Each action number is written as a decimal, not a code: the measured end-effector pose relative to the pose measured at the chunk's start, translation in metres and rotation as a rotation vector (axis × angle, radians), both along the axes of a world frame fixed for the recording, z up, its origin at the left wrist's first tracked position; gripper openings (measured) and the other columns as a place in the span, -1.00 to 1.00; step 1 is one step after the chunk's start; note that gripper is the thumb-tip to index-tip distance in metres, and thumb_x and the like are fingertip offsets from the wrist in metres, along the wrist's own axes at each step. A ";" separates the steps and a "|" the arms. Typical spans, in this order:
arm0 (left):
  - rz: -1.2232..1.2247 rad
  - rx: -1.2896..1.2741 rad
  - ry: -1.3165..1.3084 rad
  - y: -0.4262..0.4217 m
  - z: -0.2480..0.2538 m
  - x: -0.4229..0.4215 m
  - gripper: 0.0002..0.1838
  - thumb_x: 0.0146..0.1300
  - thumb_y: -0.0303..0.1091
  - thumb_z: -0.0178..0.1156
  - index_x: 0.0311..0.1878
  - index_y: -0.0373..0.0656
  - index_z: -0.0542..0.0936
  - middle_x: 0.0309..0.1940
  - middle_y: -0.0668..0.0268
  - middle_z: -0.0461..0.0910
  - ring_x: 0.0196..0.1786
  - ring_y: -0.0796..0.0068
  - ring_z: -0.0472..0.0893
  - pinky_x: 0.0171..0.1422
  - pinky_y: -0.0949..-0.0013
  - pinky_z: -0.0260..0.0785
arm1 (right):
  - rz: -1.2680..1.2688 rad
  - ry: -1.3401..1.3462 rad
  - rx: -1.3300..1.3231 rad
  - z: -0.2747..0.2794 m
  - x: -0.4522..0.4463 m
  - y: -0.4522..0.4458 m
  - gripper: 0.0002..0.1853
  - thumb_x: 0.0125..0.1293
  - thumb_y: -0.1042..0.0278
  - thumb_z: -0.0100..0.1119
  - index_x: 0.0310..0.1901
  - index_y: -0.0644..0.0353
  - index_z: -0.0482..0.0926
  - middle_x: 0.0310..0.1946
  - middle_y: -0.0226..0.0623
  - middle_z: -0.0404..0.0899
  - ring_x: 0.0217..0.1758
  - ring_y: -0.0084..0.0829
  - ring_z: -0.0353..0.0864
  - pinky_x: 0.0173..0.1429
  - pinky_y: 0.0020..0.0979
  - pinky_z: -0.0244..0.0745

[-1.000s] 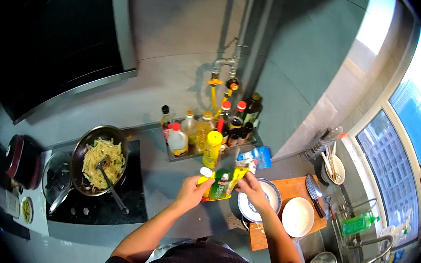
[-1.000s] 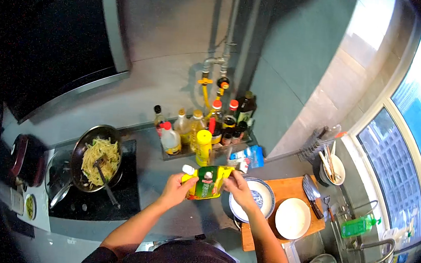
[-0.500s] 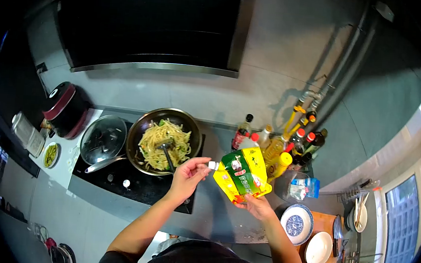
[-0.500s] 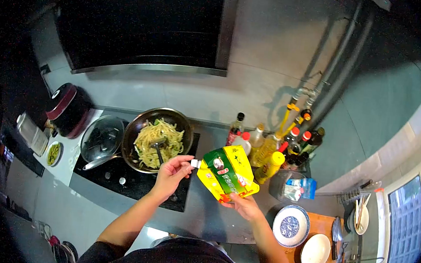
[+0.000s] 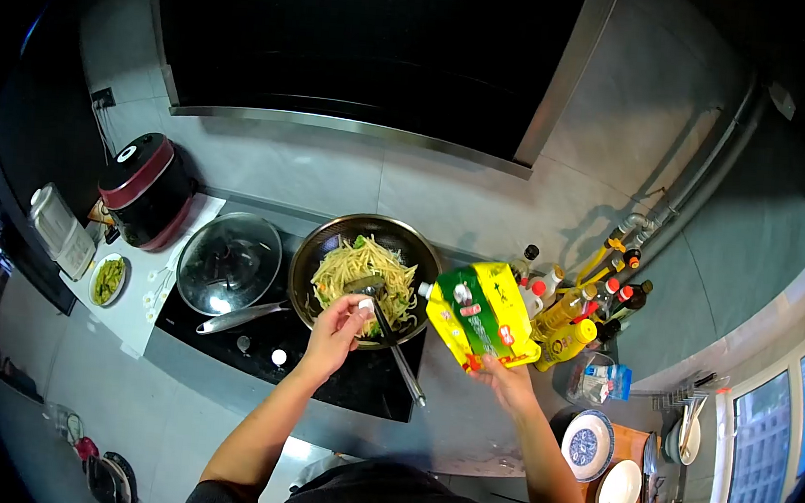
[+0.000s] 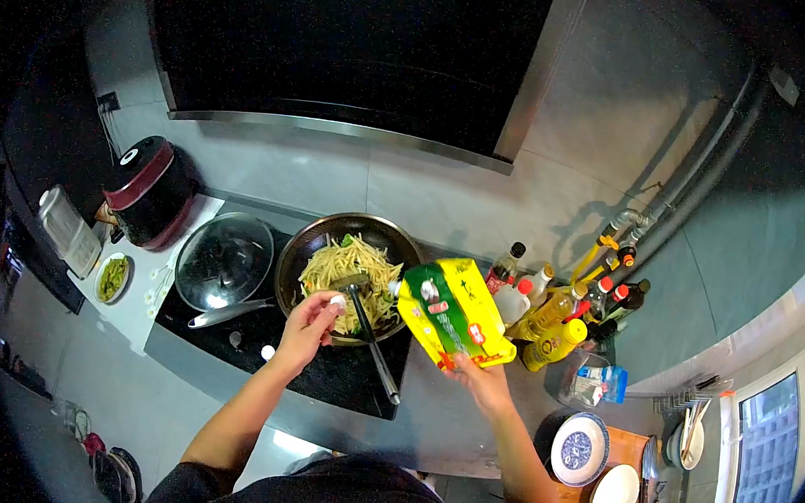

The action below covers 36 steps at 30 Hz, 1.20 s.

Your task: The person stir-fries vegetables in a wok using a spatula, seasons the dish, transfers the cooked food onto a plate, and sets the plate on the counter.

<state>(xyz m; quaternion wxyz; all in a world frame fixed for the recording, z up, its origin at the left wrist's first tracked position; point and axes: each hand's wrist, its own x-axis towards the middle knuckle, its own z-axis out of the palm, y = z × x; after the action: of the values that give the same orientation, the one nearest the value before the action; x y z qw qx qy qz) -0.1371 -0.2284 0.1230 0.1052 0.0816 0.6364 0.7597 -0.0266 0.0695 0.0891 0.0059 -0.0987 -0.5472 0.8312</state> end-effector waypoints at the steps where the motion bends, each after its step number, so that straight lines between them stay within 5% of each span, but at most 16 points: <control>1: 0.020 0.009 0.039 -0.007 -0.004 -0.004 -0.81 0.42 -0.29 0.15 -0.02 -0.16 0.56 -0.34 0.47 0.55 -0.45 0.79 0.38 -0.44 0.65 0.26 | -0.095 0.004 0.068 0.006 -0.010 -0.011 -0.56 0.35 0.43 0.22 0.23 0.18 0.39 0.06 -0.21 0.58 0.02 -0.36 0.64 -0.05 -0.33 0.67; 4: 0.073 0.034 0.097 -0.032 -0.021 -0.012 -0.78 0.36 -0.42 0.21 0.04 -0.19 0.56 -0.25 0.44 0.60 -0.37 0.78 0.48 -0.37 0.63 0.38 | -0.204 0.061 0.386 0.018 -0.042 -0.029 -0.54 0.31 0.41 0.28 0.21 0.18 0.41 -0.02 -0.28 0.62 -0.11 -0.43 0.68 -0.17 -0.40 0.68; 5: 0.085 0.043 0.078 -0.038 -0.023 -0.012 -0.77 0.34 -0.44 0.23 0.03 -0.20 0.56 -0.25 0.45 0.60 -0.34 0.78 0.50 -0.35 0.62 0.40 | -0.237 0.028 0.304 0.023 -0.049 -0.035 -0.57 0.28 0.40 0.31 0.16 0.20 0.45 -0.12 -0.34 0.65 -0.22 -0.52 0.67 -0.25 -0.47 0.67; 8: 0.114 0.079 0.064 -0.054 -0.029 -0.013 -0.78 0.32 -0.46 0.25 0.01 -0.22 0.56 -0.22 0.44 0.62 -0.27 0.77 0.56 -0.30 0.62 0.46 | -0.147 0.036 0.554 0.024 -0.071 -0.031 -0.51 0.30 0.34 0.31 0.22 0.18 0.39 -0.03 -0.29 0.62 -0.10 -0.48 0.67 -0.20 -0.44 0.69; 9: 0.129 0.085 0.057 -0.058 -0.028 -0.013 -0.78 0.32 -0.46 0.25 0.01 -0.22 0.57 -0.21 0.43 0.62 -0.26 0.76 0.57 -0.29 0.62 0.46 | -0.215 0.055 0.501 0.033 -0.074 -0.041 -0.61 0.29 0.32 0.32 0.11 0.22 0.50 -0.15 -0.33 0.66 -0.22 -0.53 0.68 -0.28 -0.52 0.64; 12: 0.141 0.065 0.045 -0.068 -0.028 -0.014 -0.77 0.34 -0.40 0.23 0.03 -0.15 0.57 -0.19 0.44 0.63 -0.20 0.73 0.59 -0.22 0.60 0.46 | -0.152 -0.010 0.953 0.028 -0.087 -0.027 -0.70 0.28 0.31 0.33 -0.03 0.28 0.59 -0.27 -0.35 0.69 -0.34 -0.57 0.67 -0.34 -0.56 0.59; 13: 0.140 0.074 0.045 -0.071 -0.029 -0.015 -0.77 0.34 -0.41 0.23 0.04 -0.15 0.57 -0.19 0.44 0.63 -0.20 0.73 0.59 -0.22 0.61 0.46 | -0.265 0.094 0.707 0.025 -0.091 -0.035 -0.81 0.24 0.33 0.35 -0.26 0.28 0.65 -0.55 -0.46 0.61 -0.56 -0.65 0.51 -0.48 -0.53 0.39; 16: 0.143 0.082 0.048 -0.078 -0.030 -0.019 -0.77 0.34 -0.41 0.23 0.04 -0.15 0.57 -0.19 0.44 0.63 -0.20 0.73 0.59 -0.22 0.61 0.46 | -0.269 0.022 0.873 0.029 -0.095 -0.030 -0.79 0.24 0.33 0.35 -0.23 0.32 0.64 -0.51 -0.42 0.63 -0.55 -0.65 0.52 -0.48 -0.53 0.41; 23: 0.145 0.073 0.040 -0.082 -0.030 -0.019 -0.78 0.34 -0.41 0.23 0.03 -0.16 0.58 -0.20 0.46 0.63 -0.22 0.75 0.58 -0.23 0.62 0.45 | -0.355 0.035 0.533 0.045 -0.092 -0.047 -0.77 0.26 0.36 0.34 -0.15 0.34 0.64 -0.41 -0.37 0.67 -0.46 -0.61 0.59 -0.43 -0.56 0.53; 26: 0.139 0.070 0.041 -0.083 -0.032 -0.020 -0.78 0.34 -0.41 0.24 0.02 -0.15 0.59 -0.20 0.46 0.63 -0.21 0.75 0.58 -0.23 0.62 0.45 | -0.306 0.028 0.855 0.027 -0.093 -0.029 -0.77 0.25 0.36 0.35 -0.15 0.32 0.65 -0.40 -0.37 0.68 -0.46 -0.60 0.60 -0.41 -0.54 0.53; 29: 0.134 0.065 0.045 -0.084 -0.031 -0.022 -0.78 0.33 -0.41 0.24 0.02 -0.15 0.59 -0.20 0.47 0.63 -0.22 0.75 0.58 -0.23 0.62 0.45 | -0.358 0.003 0.659 0.031 -0.091 -0.038 -0.78 0.23 0.34 0.36 -0.16 0.28 0.65 -0.42 -0.39 0.68 -0.48 -0.63 0.58 -0.43 -0.51 0.45; 36: 0.111 0.064 0.034 -0.082 -0.032 -0.021 -0.76 0.31 -0.47 0.26 0.03 -0.21 0.57 -0.20 0.46 0.63 -0.21 0.77 0.58 -0.23 0.60 0.44 | -0.322 -0.002 0.844 0.029 -0.094 -0.034 -0.73 0.20 0.32 0.38 -0.16 0.32 0.64 -0.43 -0.37 0.67 -0.52 -0.61 0.58 -0.44 -0.46 0.48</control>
<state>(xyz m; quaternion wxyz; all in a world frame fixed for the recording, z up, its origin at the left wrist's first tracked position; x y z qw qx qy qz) -0.1579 -0.3100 0.0912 0.0491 0.0624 0.6171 0.7829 -0.1205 0.0357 0.1184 0.1741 -0.1722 -0.8160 0.5236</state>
